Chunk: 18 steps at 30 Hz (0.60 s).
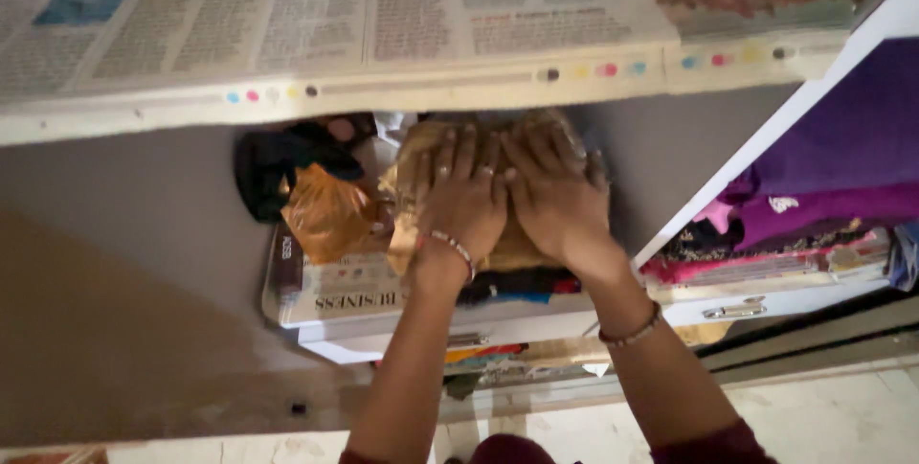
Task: The person repeatedly picks folded garments from an open suitcase on a bed and places them into a white wardrobe shelf. Items include a pink cloth, a gold-patterned cloth, a black cloth, a maroon embroidered cloth, and a yellow cloth. The person handles each item one at a time, walking between the bed and the wardrobe.
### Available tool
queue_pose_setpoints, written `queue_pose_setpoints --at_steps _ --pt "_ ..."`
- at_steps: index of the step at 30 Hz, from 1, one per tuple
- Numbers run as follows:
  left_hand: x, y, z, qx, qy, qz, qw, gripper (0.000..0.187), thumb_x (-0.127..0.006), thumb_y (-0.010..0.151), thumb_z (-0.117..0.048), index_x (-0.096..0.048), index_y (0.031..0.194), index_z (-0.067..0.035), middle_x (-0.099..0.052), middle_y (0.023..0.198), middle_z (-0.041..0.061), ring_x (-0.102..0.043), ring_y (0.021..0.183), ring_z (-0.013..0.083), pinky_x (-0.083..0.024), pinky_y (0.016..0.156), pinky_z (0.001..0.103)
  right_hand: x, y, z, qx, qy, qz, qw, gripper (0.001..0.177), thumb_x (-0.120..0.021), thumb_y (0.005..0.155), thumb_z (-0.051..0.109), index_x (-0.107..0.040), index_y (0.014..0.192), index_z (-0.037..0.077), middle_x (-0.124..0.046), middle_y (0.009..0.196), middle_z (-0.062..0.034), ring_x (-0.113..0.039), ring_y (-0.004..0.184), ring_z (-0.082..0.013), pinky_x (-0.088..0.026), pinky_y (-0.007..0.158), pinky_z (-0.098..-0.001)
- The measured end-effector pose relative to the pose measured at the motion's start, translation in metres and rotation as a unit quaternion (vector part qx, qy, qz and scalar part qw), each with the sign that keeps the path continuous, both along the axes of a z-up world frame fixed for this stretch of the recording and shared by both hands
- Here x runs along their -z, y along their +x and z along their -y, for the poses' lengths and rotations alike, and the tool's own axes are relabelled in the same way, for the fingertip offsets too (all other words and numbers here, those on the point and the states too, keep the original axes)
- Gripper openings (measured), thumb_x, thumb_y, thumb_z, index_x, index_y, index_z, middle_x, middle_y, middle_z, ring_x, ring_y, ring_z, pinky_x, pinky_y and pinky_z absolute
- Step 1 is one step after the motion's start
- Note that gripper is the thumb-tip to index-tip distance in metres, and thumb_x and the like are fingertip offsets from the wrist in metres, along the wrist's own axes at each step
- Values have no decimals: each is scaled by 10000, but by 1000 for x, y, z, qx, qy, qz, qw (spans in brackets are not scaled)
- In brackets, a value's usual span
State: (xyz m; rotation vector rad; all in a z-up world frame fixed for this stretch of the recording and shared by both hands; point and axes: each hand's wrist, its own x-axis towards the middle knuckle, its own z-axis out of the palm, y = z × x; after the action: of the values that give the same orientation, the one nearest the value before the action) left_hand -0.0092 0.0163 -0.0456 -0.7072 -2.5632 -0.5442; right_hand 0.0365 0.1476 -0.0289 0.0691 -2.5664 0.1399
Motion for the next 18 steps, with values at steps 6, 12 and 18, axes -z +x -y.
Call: queue_pose_setpoints --at_steps 6,12,18 --pt "11 -3 -2 -3 -5 20 1000 555 -377 1000 -385 -466 1504 -170 -379 1596 119 -285 1496 308 -145 1203 559 15 1 -7 7 -18 10 1000 502 -459 1006 340 -529 1496 259 -472 1571 -44 -371 1476 -310 -263 1138 -667" --pt "10 2 -1 -6 8 48 999 571 -408 970 -365 -477 1498 -159 -393 1586 119 -313 1460 357 -137 1192 576 15 2 -2 24 -26 5 999 486 -481 989 348 -575 1459 267 -541 1507 -54 -403 1446 -312 -275 1138 -650" --pt "10 6 -3 -18 27 30 999 551 -410 982 -363 -504 1489 -168 -422 1568 110 -328 1466 355 -145 1208 575 15 4 1 33 -14 -8 999 475 -484 998 341 -580 1457 268 -555 1495 -69 -435 1429 -315 -292 1144 -643"
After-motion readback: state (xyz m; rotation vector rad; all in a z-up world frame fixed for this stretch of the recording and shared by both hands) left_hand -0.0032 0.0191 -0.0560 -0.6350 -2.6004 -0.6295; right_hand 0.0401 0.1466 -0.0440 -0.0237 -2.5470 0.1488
